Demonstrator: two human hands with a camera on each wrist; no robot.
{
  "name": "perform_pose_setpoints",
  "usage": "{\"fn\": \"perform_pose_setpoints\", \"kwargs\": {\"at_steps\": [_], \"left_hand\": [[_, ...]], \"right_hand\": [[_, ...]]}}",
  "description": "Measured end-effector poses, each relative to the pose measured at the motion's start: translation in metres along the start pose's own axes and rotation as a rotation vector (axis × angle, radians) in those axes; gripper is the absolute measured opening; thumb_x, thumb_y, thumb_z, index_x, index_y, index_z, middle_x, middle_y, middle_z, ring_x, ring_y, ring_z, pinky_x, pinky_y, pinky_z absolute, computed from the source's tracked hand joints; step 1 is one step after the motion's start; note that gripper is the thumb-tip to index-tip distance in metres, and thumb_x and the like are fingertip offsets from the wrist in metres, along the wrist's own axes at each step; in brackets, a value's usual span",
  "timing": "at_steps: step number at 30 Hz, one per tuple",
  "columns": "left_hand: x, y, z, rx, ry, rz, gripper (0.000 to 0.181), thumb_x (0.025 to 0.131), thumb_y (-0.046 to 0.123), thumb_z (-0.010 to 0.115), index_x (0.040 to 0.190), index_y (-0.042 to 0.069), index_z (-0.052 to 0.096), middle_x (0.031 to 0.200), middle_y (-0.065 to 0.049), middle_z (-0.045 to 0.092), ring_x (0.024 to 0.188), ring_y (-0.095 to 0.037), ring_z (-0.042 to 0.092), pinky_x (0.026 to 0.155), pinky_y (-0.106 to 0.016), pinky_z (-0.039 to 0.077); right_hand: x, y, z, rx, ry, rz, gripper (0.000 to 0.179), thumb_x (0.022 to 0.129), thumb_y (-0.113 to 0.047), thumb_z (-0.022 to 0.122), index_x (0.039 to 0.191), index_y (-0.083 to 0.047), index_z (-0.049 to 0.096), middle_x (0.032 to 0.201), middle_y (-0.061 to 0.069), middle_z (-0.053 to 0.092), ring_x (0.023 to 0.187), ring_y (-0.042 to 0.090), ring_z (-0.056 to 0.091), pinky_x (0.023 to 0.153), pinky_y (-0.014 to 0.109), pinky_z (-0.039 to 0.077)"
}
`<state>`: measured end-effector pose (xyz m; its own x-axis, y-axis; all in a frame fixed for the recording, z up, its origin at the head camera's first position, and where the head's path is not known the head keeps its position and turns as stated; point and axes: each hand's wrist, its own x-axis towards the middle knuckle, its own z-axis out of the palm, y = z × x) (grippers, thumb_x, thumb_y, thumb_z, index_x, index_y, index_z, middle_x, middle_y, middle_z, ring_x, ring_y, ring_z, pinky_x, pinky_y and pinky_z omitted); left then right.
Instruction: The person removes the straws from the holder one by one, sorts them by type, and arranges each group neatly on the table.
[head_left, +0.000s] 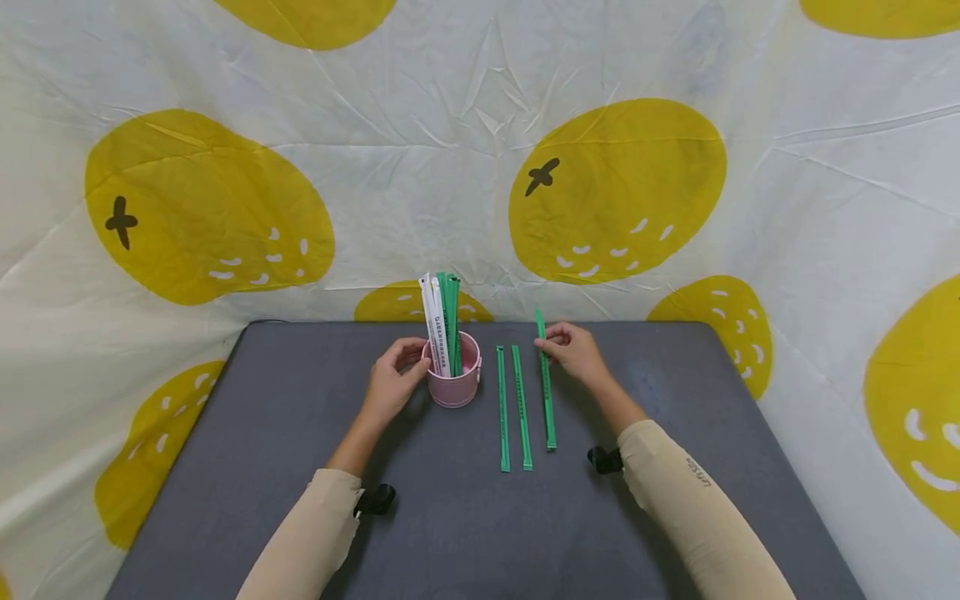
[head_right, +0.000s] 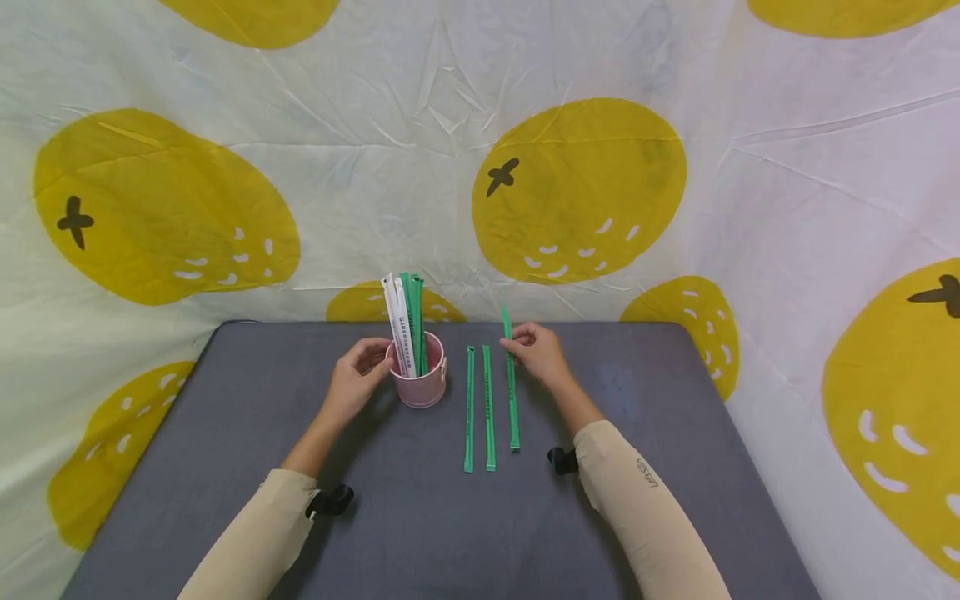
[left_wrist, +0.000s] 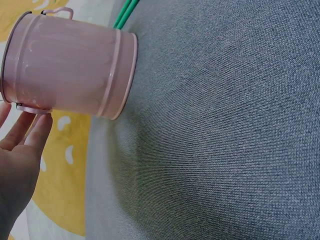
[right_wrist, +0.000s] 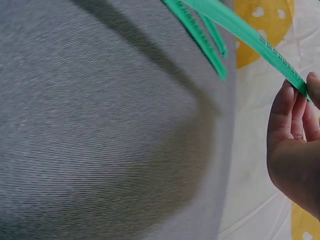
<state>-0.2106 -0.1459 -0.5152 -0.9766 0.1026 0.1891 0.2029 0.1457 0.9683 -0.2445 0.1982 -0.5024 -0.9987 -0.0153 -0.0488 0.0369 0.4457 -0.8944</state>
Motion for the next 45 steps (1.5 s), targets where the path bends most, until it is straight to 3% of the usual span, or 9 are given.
{"fn": "perform_pose_setpoints", "kwargs": {"at_steps": [4,8,13,16,24,34,45], "left_hand": [[-0.001,-0.002,0.000,0.012,0.017,0.012,0.035,0.095,0.006,0.073,0.128,-0.002,0.064,0.127,-0.025,0.067,0.120,-0.040,0.065,0.108,-0.053,0.050],[-0.002,-0.002,0.000,0.021,0.017,0.019,0.033,0.095,0.009,0.074,0.127,0.001,0.065,0.125,-0.021,0.069,0.118,-0.036,0.066,0.107,-0.051,0.052],[-0.002,-0.002,0.000,0.016,0.011,0.015,0.034,0.096,0.009,0.074,0.127,0.001,0.065,0.126,-0.021,0.068,0.120,-0.037,0.066,0.107,-0.052,0.051],[-0.001,-0.001,-0.001,0.010,0.006,0.000,0.035,0.096,0.008,0.072,0.129,-0.001,0.063,0.128,-0.024,0.067,0.122,-0.039,0.064,0.109,-0.053,0.050],[0.002,0.002,-0.002,0.006,-0.017,-0.016,0.038,0.097,0.001,0.069,0.132,-0.010,0.059,0.131,-0.032,0.063,0.125,-0.047,0.061,0.111,-0.058,0.047],[0.001,0.003,0.000,0.007,0.017,0.015,0.035,0.096,0.010,0.074,0.127,0.001,0.065,0.127,-0.023,0.068,0.121,-0.040,0.065,0.108,-0.057,0.050],[0.003,0.001,0.000,0.028,0.021,0.025,0.033,0.096,0.008,0.073,0.127,0.002,0.064,0.125,-0.020,0.069,0.118,-0.035,0.067,0.106,-0.055,0.051]], "right_hand": [[-0.002,0.008,0.005,-0.040,0.004,0.014,0.029,0.097,-0.022,0.074,0.109,0.003,0.068,0.083,0.004,0.069,0.072,0.025,0.069,0.075,0.047,0.060],[-0.003,0.014,0.010,-0.051,-0.004,0.031,0.029,0.097,-0.022,0.074,0.110,0.004,0.067,0.084,0.007,0.070,0.066,0.020,0.067,0.070,0.040,0.060],[-0.006,0.020,0.014,-0.059,-0.002,0.045,0.027,0.097,-0.020,0.073,0.107,0.004,0.067,0.083,0.008,0.070,0.067,0.025,0.069,0.062,0.028,0.054],[-0.007,0.022,0.015,-0.060,0.009,0.053,0.026,0.097,-0.020,0.073,0.105,0.004,0.067,0.081,0.008,0.070,0.068,0.027,0.070,0.061,0.028,0.055],[-0.009,0.024,0.018,-0.020,-0.004,0.090,0.025,0.097,-0.018,0.074,0.105,0.005,0.068,0.081,0.010,0.070,0.064,0.016,0.065,0.065,0.038,0.062],[-0.006,0.027,0.019,-0.042,-0.014,0.100,0.025,0.096,-0.019,0.076,0.103,0.004,0.069,0.083,0.011,0.073,0.061,0.013,0.066,0.064,0.034,0.062],[-0.001,0.032,0.020,-0.144,-0.026,0.098,0.025,0.093,-0.021,0.078,0.104,0.000,0.071,0.083,0.009,0.075,0.058,0.009,0.067,0.063,0.025,0.057]]}}
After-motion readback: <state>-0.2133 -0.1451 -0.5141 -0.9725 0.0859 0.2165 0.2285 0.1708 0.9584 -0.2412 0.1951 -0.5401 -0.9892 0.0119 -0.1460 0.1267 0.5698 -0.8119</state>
